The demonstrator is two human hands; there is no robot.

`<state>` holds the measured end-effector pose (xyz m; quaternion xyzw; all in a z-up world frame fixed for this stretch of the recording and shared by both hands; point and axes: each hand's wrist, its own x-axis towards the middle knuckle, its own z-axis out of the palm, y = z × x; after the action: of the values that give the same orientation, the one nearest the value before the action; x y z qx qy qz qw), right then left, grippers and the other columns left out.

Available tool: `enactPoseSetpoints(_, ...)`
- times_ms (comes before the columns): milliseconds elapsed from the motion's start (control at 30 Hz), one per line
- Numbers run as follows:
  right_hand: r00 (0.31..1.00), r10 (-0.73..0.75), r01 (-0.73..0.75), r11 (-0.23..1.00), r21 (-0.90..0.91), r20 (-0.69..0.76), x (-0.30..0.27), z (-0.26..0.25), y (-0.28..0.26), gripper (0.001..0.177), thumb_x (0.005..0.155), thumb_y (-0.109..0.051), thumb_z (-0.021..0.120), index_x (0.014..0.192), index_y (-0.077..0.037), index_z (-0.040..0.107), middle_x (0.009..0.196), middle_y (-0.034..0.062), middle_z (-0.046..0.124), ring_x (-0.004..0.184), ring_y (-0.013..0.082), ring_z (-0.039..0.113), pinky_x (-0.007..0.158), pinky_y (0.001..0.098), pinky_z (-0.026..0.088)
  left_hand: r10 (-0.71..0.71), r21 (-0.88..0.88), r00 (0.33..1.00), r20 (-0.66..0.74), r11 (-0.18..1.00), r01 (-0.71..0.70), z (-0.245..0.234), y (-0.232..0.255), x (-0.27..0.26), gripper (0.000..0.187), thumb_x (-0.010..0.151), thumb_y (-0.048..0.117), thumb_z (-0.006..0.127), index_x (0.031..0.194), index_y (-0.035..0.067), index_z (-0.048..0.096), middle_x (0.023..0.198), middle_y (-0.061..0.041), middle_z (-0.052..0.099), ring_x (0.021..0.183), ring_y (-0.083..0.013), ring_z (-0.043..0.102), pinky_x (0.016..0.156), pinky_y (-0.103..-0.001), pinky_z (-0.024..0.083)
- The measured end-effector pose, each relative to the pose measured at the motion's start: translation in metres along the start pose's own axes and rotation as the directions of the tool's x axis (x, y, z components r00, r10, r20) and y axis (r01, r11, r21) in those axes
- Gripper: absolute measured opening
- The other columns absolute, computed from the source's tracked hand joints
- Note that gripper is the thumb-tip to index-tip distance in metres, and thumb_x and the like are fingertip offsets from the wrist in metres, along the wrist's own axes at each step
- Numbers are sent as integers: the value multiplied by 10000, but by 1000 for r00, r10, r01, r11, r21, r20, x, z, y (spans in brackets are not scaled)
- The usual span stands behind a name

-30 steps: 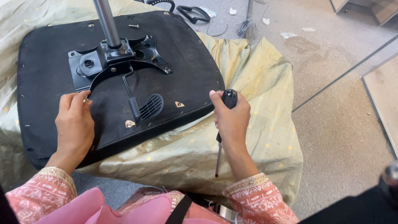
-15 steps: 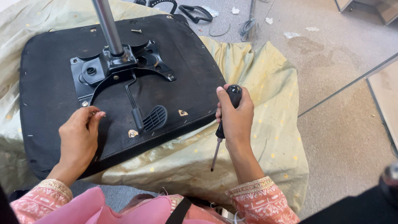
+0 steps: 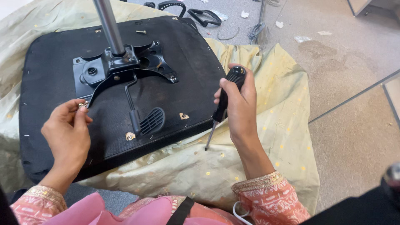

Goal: The person assembles an office chair seat, aligning the metal mounting plate on the underside of the seat cushion and driving screws into it with a screwdriver, picking up screws one at a time and tightening them by hand.

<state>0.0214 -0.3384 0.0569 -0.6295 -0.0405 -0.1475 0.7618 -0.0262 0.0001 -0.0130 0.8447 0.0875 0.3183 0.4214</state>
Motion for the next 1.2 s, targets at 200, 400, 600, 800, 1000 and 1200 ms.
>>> enactPoseSetpoints(200, 975, -174, 180, 983, -24, 141, 9, 6, 15, 223, 1060, -136, 607, 1204, -28, 476, 1016, 37, 585, 930, 128, 674, 899, 285, 550, -18, -307, 1000, -10, 952, 14, 23, 52, 14, 111, 1078, 17, 644, 1140, -65, 685, 938, -43, 680, 736, -57, 630, 648, -200, 512)
enactPoseSetpoints(400, 966, -203, 208, 978, -17, 161, 14, 8, 11, 250, 1082, -156, 601, 1234, -25, 452, 1014, 46, 584, 936, 133, 665, 910, 282, 534, 47, -357, 995, 88, 934, -12, 48, 86, 6, 133, 1037, 20, 653, 1144, -38, 707, 927, -41, 708, 744, -59, 649, 655, -203, 526)
enactPoseSetpoints(600, 936, -298, 300, 954, 21, 185, 21, 16, 1, 288, 1112, -153, 599, 1310, -14, 443, 1079, 46, 562, 977, 133, 647, 955, 284, 525, -33, -293, 943, 331, 946, 136, 65, 92, 8, 207, 972, 52, 654, 1155, -2, 735, 886, -47, 743, 700, -64, 631, 620, -219, 495)
enactPoseSetpoints(800, 891, -406, 397, 914, 86, 204, 23, 13, -3, 278, 1174, -124, 595, 1348, -10, 411, 1106, 58, 552, 1017, 134, 642, 1006, 274, 518, 24, -181, 823, 568, 979, 97, 71, 91, 25, 219, 942, 69, 657, 1137, 28, 747, 897, -32, 785, 781, -27, 703, 713, -201, 548)
enactPoseSetpoints(1000, 897, -382, 373, 924, 83, 225, 21, 23, 5, 286, 1167, -124, 587, 1363, -16, 409, 1101, 51, 540, 1031, 131, 644, 1020, 277, 511, -34, -133, 698, 716, 974, 183, 88, 95, 41, 222, 936, 74, 656, 1123, 32, 769, 822, -52, 756, 653, -86, 597, 629, -239, 518)
enactPoseSetpoints(1200, 913, -345, 346, 938, 36, 217, 19, 30, 7, 317, 1138, -111, 592, 1379, -23, 407, 1112, 50, 555, 1030, 126, 639, 1016, 281, 522, -16, -151, 653, 757, 968, 200, 96, 87, 46, 212, 927, 58, 659, 1097, 16, 778, 819, -51, 753, 685, -93, 622, 640, -252, 519)
